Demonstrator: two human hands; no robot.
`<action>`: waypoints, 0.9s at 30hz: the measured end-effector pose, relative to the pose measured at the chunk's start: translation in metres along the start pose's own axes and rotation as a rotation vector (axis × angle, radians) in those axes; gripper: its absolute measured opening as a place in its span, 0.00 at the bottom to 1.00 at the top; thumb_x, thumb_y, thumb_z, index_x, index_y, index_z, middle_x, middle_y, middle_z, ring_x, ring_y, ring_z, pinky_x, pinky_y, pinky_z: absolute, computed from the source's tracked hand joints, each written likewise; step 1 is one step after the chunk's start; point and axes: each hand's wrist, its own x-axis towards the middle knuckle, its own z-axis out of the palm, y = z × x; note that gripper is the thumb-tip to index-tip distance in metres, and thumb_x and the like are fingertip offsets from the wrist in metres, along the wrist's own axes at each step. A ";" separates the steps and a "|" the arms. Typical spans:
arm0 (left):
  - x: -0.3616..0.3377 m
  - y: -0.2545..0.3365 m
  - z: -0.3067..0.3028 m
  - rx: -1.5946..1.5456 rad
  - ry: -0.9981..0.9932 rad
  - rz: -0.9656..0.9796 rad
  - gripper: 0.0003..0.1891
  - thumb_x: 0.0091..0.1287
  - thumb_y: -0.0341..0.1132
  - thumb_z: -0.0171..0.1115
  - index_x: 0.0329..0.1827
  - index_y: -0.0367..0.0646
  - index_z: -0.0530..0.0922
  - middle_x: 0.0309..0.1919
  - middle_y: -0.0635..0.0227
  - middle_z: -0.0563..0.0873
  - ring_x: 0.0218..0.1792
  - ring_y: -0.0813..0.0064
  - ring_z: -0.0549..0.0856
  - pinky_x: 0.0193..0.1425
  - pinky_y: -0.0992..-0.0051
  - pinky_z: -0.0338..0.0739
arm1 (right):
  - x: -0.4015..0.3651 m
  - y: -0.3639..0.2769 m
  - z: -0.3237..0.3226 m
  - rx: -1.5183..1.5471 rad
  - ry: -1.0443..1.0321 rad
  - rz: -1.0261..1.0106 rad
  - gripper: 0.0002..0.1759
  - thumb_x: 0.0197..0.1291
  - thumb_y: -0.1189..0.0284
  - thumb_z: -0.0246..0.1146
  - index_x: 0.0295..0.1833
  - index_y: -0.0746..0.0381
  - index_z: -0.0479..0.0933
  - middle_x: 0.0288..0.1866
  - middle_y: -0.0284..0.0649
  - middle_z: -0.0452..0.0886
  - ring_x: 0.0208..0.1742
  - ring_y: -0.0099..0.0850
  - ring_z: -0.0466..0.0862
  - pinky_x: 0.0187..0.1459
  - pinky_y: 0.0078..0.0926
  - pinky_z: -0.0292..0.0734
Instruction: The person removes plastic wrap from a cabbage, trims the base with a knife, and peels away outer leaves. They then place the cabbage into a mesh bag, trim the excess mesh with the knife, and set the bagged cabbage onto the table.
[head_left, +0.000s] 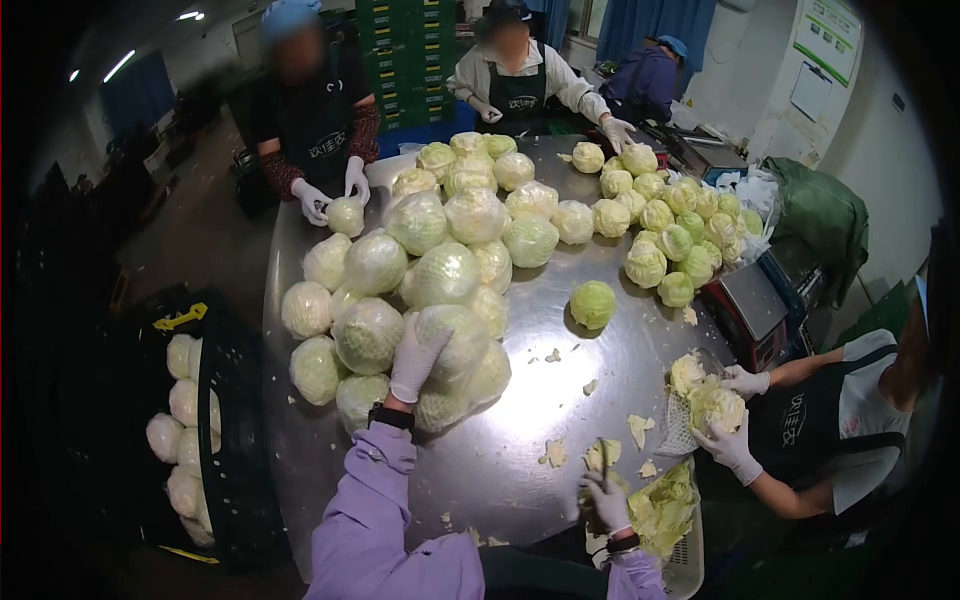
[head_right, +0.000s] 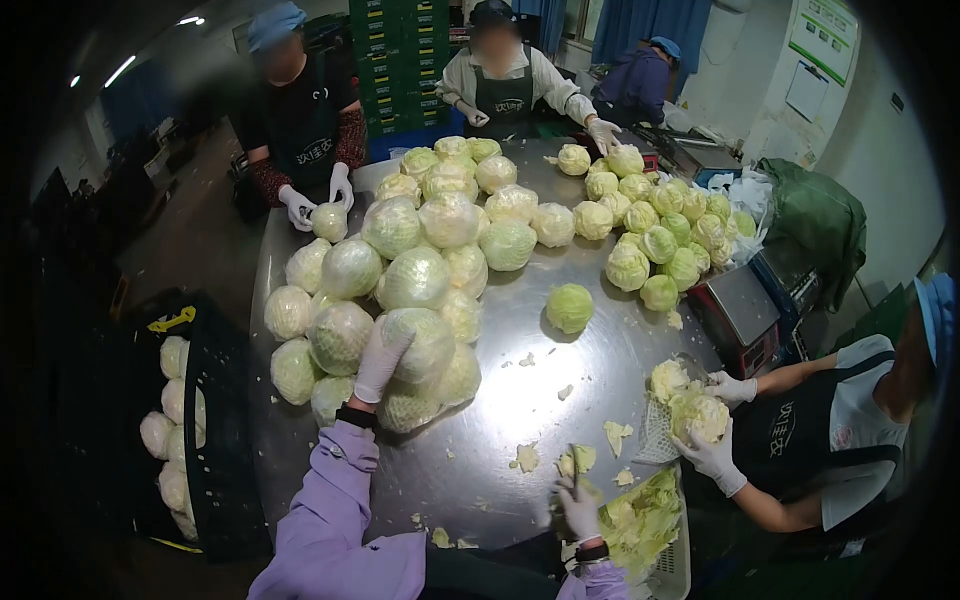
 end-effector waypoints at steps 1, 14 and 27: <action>0.002 -0.001 0.002 -0.145 -0.102 -0.049 0.46 0.54 0.45 0.76 0.71 0.35 0.59 0.66 0.47 0.68 0.65 0.57 0.70 0.70 0.65 0.64 | -0.007 -0.015 -0.016 -0.039 0.110 0.185 0.13 0.66 0.74 0.58 0.54 0.64 0.79 0.38 0.35 0.84 0.31 0.20 0.80 0.34 0.19 0.76; -0.165 -0.017 0.040 0.318 -0.471 0.296 0.59 0.42 0.46 0.81 0.75 0.43 0.52 0.71 0.47 0.59 0.72 0.50 0.61 0.74 0.58 0.57 | 0.017 -0.097 0.072 0.601 -0.293 0.321 0.32 0.71 0.61 0.56 0.74 0.61 0.57 0.47 0.37 0.80 0.27 0.18 0.80 0.23 0.13 0.69; -0.225 -0.024 0.051 -0.145 -0.506 -0.086 0.63 0.46 0.39 0.81 0.76 0.33 0.39 0.71 0.50 0.58 0.71 0.59 0.63 0.72 0.63 0.62 | -0.025 -0.075 0.072 0.410 -0.377 0.313 0.32 0.62 0.69 0.65 0.69 0.63 0.63 0.50 0.36 0.79 0.42 0.21 0.80 0.38 0.19 0.78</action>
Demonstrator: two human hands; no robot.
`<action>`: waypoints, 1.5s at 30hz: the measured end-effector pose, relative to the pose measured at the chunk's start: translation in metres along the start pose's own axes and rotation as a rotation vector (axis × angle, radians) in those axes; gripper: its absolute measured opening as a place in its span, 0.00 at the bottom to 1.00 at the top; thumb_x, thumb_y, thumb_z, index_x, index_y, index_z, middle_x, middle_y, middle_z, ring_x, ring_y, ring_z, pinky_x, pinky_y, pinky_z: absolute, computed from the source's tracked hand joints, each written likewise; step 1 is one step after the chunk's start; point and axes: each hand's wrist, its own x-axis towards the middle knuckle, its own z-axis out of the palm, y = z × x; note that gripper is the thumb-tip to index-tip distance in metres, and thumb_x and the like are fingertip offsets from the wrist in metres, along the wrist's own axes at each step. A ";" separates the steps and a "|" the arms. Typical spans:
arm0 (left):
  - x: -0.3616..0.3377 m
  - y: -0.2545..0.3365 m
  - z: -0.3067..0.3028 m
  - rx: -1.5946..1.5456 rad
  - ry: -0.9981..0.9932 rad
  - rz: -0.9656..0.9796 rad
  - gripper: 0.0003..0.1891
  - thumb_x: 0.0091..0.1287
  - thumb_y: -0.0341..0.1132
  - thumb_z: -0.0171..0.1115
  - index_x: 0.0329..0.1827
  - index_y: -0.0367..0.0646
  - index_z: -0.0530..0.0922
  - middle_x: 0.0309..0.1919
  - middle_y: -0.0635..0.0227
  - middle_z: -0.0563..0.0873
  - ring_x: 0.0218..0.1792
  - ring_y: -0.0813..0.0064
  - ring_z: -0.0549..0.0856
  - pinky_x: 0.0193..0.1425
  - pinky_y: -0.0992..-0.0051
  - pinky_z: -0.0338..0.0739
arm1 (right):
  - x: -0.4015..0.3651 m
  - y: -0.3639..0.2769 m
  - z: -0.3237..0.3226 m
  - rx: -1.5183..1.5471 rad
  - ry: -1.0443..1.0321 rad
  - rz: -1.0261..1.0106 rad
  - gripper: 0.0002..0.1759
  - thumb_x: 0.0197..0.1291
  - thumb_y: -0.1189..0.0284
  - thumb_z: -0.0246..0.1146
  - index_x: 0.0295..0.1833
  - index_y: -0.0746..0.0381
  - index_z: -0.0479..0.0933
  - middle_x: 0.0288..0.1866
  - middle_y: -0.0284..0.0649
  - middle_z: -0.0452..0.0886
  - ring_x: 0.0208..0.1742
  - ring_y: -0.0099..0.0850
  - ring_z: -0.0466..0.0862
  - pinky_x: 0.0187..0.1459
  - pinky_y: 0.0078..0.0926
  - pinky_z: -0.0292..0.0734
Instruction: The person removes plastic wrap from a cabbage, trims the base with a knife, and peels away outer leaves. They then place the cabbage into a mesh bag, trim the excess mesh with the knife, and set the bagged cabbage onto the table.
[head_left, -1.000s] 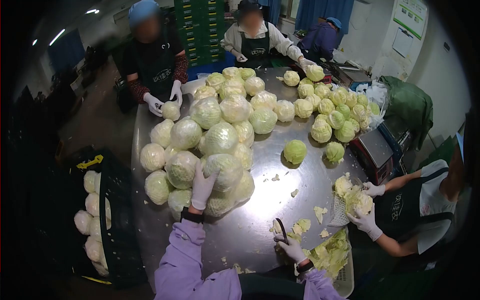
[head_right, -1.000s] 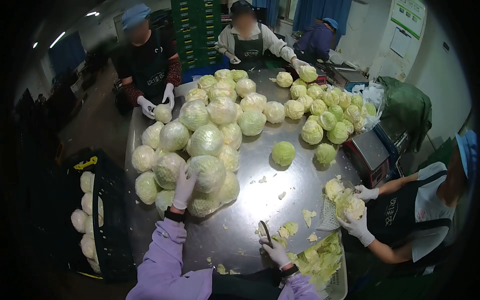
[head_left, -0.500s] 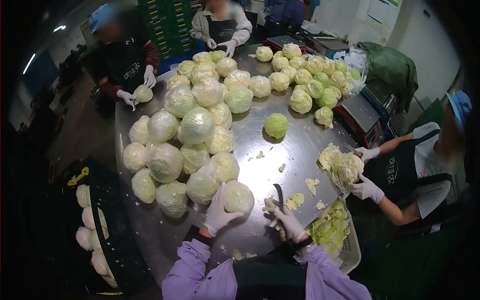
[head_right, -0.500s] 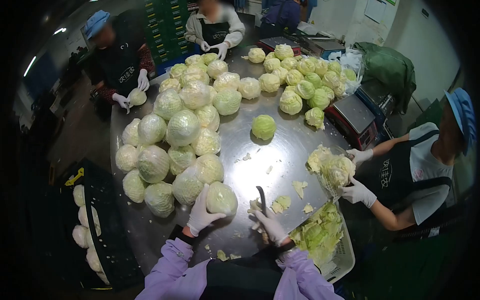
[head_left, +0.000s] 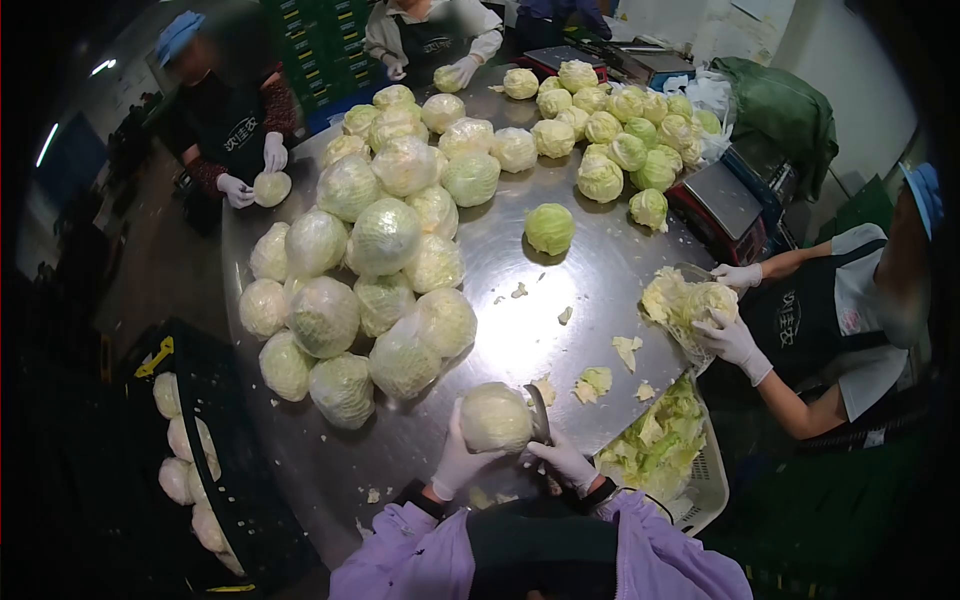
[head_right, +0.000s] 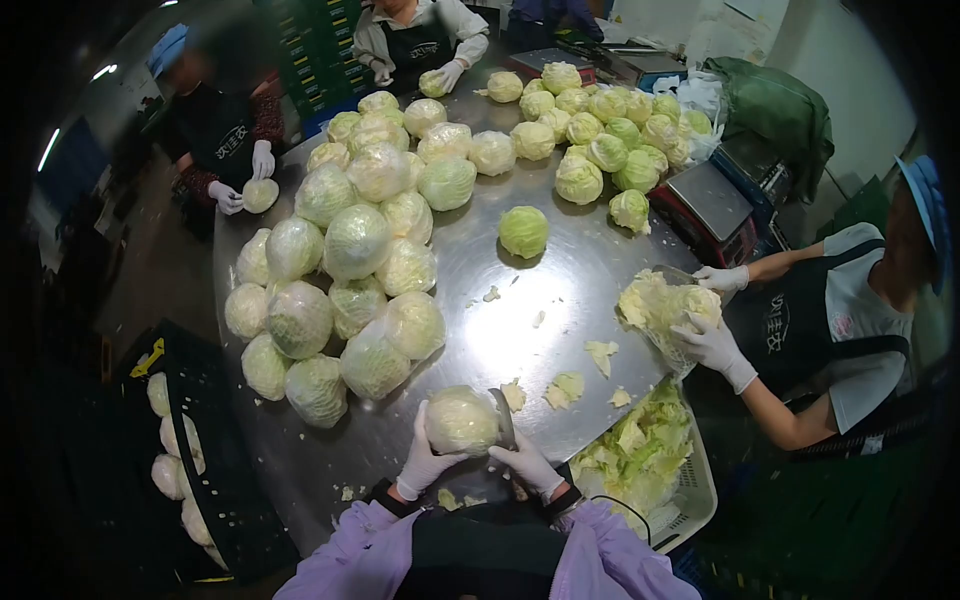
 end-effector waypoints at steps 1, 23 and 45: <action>0.002 0.010 0.006 0.041 -0.021 -0.008 0.63 0.46 0.39 0.81 0.76 0.34 0.39 0.71 0.50 0.58 0.70 0.60 0.64 0.72 0.63 0.62 | 0.000 0.003 0.000 0.044 -0.006 0.012 0.30 0.62 0.70 0.65 0.67 0.63 0.65 0.50 0.37 0.79 0.41 0.21 0.80 0.37 0.19 0.78; 0.093 0.042 -0.104 0.454 -0.182 -0.075 0.33 0.52 0.54 0.71 0.53 0.38 0.78 0.48 0.51 0.82 0.49 0.55 0.82 0.54 0.64 0.76 | 0.096 -0.019 -0.003 -0.877 0.429 -0.763 0.28 0.59 0.72 0.62 0.66 0.67 0.67 0.63 0.53 0.72 0.63 0.46 0.74 0.60 0.35 0.71; 0.055 0.037 -0.018 0.433 0.148 -0.056 0.29 0.53 0.47 0.74 0.50 0.34 0.74 0.42 0.51 0.80 0.45 0.55 0.81 0.51 0.66 0.75 | -0.054 0.063 -0.048 -1.093 0.153 -0.098 0.11 0.67 0.63 0.54 0.44 0.60 0.72 0.25 0.51 0.78 0.27 0.52 0.80 0.32 0.48 0.75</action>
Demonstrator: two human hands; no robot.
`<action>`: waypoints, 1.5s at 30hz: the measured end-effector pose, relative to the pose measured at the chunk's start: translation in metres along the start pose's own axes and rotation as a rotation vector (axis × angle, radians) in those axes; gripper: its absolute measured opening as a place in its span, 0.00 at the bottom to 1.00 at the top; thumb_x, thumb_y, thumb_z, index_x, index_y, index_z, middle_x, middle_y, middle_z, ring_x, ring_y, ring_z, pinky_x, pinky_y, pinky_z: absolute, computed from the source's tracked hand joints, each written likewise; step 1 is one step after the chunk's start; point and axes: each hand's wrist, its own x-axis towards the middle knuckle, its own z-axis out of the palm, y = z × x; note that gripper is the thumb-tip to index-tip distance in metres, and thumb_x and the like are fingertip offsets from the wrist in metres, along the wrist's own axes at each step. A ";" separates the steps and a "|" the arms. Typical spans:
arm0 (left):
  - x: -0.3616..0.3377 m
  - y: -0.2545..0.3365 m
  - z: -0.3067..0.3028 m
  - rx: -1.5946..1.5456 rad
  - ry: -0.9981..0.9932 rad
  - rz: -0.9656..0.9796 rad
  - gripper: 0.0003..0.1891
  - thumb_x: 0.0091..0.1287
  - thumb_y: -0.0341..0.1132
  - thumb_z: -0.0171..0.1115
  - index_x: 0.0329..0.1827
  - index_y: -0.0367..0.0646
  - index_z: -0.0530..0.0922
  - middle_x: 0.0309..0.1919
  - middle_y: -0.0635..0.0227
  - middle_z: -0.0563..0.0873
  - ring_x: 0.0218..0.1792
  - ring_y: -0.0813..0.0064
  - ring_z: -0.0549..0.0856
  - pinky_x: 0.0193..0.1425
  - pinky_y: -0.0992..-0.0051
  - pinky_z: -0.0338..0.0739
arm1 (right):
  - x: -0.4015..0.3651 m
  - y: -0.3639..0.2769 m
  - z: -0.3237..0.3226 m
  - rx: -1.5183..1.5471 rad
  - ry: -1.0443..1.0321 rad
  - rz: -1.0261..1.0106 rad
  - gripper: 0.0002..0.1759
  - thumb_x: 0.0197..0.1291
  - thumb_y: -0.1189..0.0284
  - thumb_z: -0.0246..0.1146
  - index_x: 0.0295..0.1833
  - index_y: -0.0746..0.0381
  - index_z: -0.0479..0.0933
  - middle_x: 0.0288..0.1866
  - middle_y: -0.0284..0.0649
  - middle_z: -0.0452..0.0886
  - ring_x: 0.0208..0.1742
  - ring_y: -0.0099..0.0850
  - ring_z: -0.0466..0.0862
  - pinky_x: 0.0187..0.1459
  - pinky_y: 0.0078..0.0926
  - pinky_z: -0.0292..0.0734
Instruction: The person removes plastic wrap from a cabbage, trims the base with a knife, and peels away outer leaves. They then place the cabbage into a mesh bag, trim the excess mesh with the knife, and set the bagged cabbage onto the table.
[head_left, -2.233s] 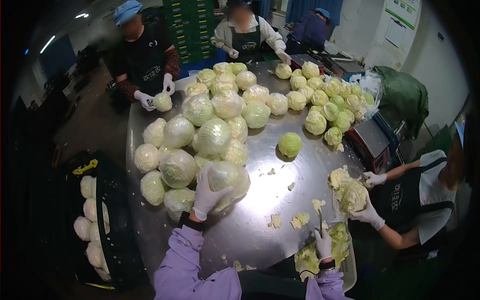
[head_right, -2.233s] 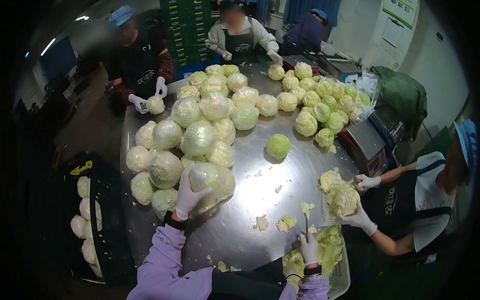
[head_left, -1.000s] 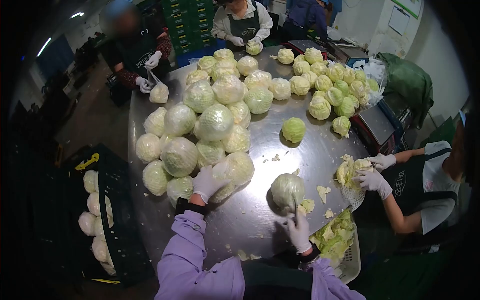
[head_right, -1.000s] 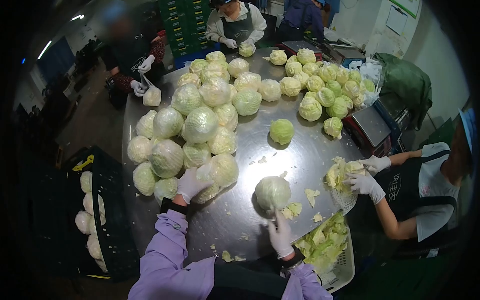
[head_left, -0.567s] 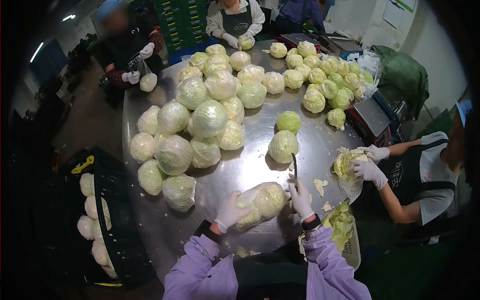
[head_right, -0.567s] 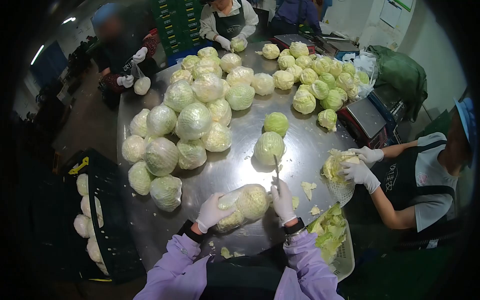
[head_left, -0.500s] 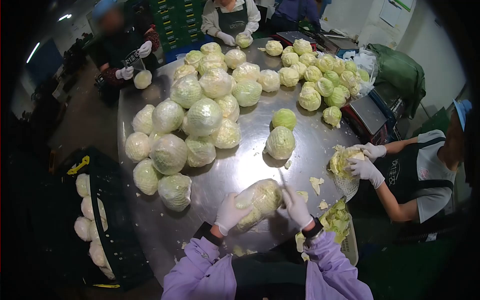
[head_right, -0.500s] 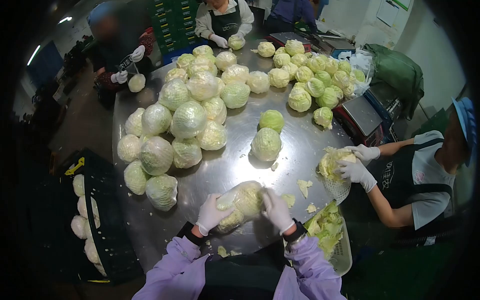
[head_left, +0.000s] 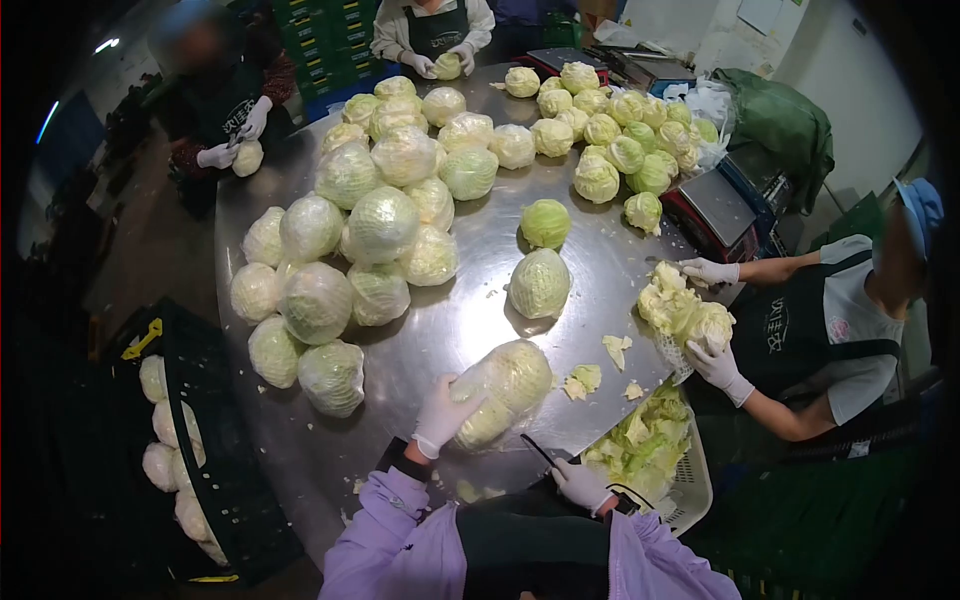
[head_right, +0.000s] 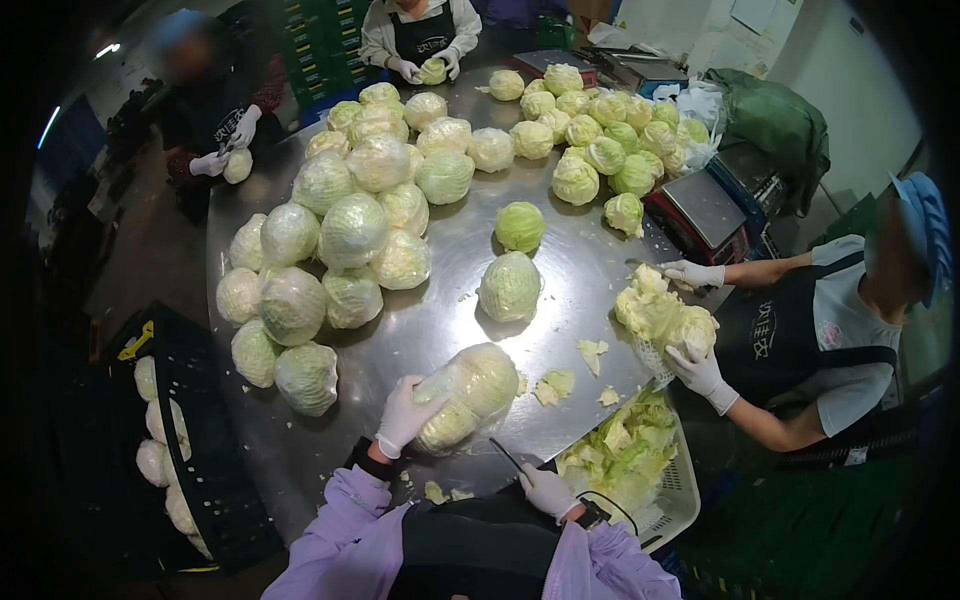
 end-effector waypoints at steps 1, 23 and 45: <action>0.002 0.003 -0.004 -0.106 -0.069 -0.097 0.28 0.54 0.46 0.74 0.50 0.35 0.75 0.42 0.52 0.81 0.44 0.55 0.82 0.51 0.66 0.75 | -0.003 -0.009 -0.011 -0.001 0.001 0.004 0.11 0.67 0.63 0.54 0.44 0.60 0.72 0.25 0.51 0.78 0.27 0.52 0.80 0.32 0.48 0.75; -0.031 0.017 0.009 0.124 -0.387 0.765 0.34 0.52 0.39 0.73 0.63 0.40 0.71 0.58 0.53 0.74 0.60 0.50 0.73 0.67 0.61 0.67 | 0.160 -0.001 -0.121 0.225 1.005 -0.018 0.04 0.58 0.73 0.63 0.36 0.62 0.77 0.28 0.42 0.80 0.24 0.33 0.77 0.31 0.31 0.72; -0.032 0.034 0.085 0.756 -0.133 0.643 0.23 0.63 0.50 0.57 0.57 0.48 0.77 0.64 0.57 0.72 0.69 0.52 0.64 0.70 0.37 0.46 | 0.078 -0.079 -0.153 0.361 0.747 -0.138 0.21 0.57 0.70 0.66 0.58 0.62 0.77 0.40 0.38 0.82 0.35 0.26 0.79 0.35 0.24 0.76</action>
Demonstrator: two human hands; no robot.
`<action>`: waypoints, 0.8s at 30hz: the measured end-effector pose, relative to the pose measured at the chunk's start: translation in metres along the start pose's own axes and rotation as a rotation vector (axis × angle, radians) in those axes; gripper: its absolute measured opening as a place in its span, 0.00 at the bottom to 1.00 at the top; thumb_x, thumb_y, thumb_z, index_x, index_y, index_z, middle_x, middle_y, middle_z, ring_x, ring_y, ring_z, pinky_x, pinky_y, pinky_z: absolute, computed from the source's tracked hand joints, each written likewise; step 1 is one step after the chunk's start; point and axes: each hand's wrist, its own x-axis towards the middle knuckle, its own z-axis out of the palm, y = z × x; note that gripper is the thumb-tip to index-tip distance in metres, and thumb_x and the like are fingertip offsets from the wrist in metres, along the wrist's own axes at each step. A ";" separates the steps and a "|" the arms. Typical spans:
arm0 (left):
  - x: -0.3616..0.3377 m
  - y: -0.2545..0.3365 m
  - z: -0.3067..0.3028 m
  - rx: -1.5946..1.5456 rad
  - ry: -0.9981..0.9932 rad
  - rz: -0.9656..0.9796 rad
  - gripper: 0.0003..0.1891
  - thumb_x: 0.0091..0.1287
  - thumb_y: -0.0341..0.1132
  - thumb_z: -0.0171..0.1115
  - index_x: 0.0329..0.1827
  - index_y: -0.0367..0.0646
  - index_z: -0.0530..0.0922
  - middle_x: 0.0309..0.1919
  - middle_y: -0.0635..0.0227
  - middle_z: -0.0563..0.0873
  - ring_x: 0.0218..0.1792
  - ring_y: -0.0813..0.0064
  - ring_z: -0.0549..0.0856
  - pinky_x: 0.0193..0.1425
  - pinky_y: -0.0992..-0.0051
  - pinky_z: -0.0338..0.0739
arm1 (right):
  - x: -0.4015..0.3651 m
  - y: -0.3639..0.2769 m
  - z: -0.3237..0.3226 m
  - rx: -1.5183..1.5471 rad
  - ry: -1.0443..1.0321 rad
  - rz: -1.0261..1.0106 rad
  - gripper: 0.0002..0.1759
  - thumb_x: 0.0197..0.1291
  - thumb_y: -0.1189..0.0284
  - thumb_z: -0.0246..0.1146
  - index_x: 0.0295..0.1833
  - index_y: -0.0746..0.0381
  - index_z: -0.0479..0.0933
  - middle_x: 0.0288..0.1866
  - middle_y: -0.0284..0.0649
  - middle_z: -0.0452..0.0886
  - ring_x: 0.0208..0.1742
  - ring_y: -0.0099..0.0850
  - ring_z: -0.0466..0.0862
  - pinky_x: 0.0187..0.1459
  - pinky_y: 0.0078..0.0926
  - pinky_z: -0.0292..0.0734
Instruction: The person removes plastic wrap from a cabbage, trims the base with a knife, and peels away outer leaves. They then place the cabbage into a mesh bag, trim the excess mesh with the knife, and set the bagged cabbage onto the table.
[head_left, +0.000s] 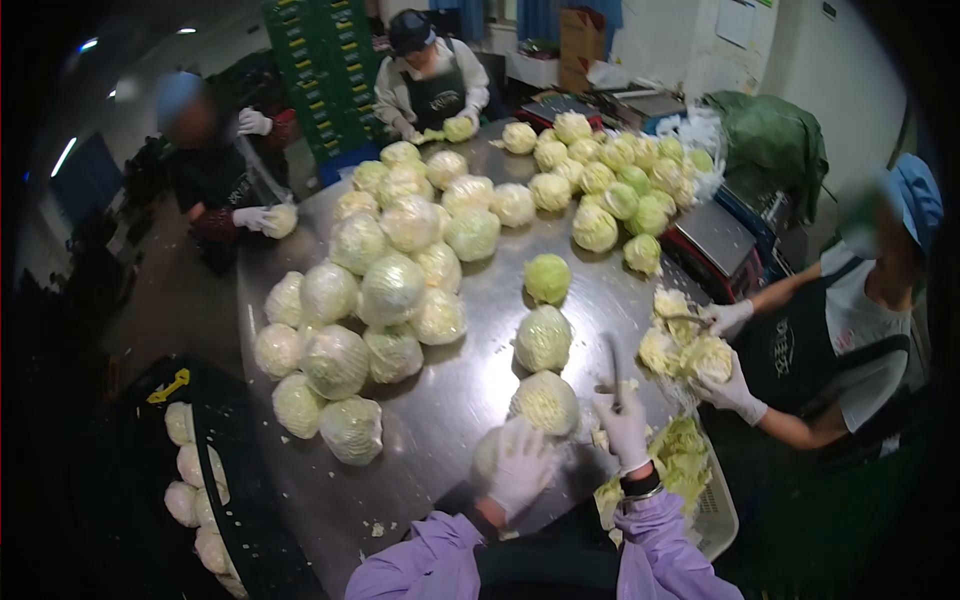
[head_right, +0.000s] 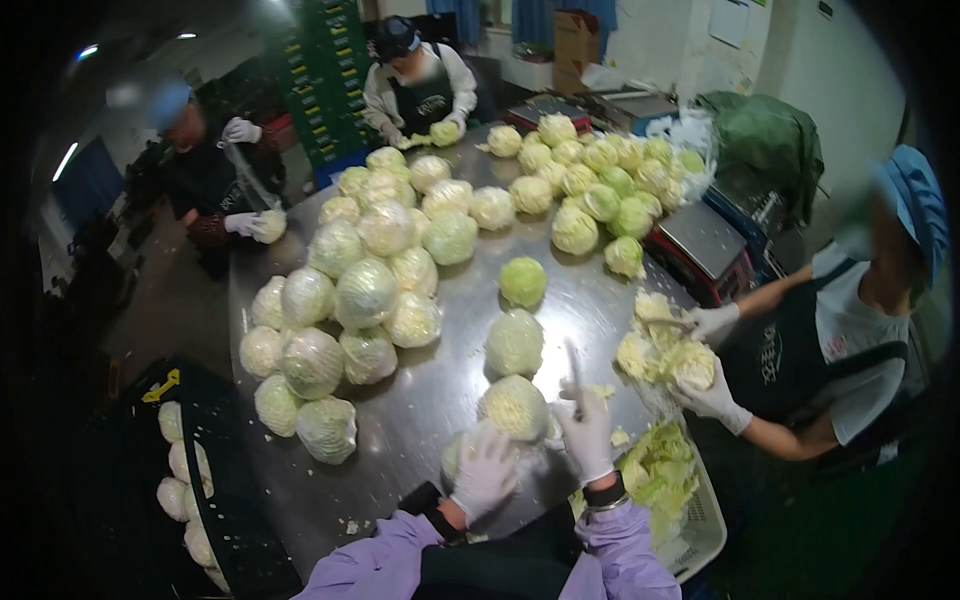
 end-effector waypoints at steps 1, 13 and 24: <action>0.005 0.011 -0.007 0.075 -0.088 0.037 0.22 0.62 0.49 0.58 0.55 0.48 0.78 0.59 0.59 0.75 0.68 0.54 0.66 0.70 0.38 0.48 | 0.003 0.000 0.023 -0.095 -0.021 -0.305 0.24 0.54 0.69 0.67 0.59 0.59 0.77 0.51 0.47 0.81 0.47 0.40 0.82 0.47 0.34 0.78; -0.023 -0.067 -0.064 -0.031 0.055 -0.106 0.17 0.60 0.50 0.59 0.46 0.53 0.83 0.47 0.66 0.80 0.54 0.62 0.74 0.62 0.53 0.62 | 0.032 0.076 0.030 0.035 -0.279 -0.034 0.21 0.55 0.61 0.69 0.50 0.61 0.77 0.36 0.38 0.81 0.37 0.35 0.81 0.43 0.32 0.76; 0.033 -0.119 -0.088 -0.079 0.272 -0.296 0.24 0.63 0.38 0.59 0.63 0.43 0.73 0.60 0.54 0.74 0.61 0.53 0.71 0.68 0.59 0.63 | -0.026 0.100 0.055 0.541 -0.031 0.464 0.06 0.61 0.76 0.62 0.42 0.64 0.74 0.28 0.29 0.74 0.23 0.17 0.72 0.24 0.18 0.67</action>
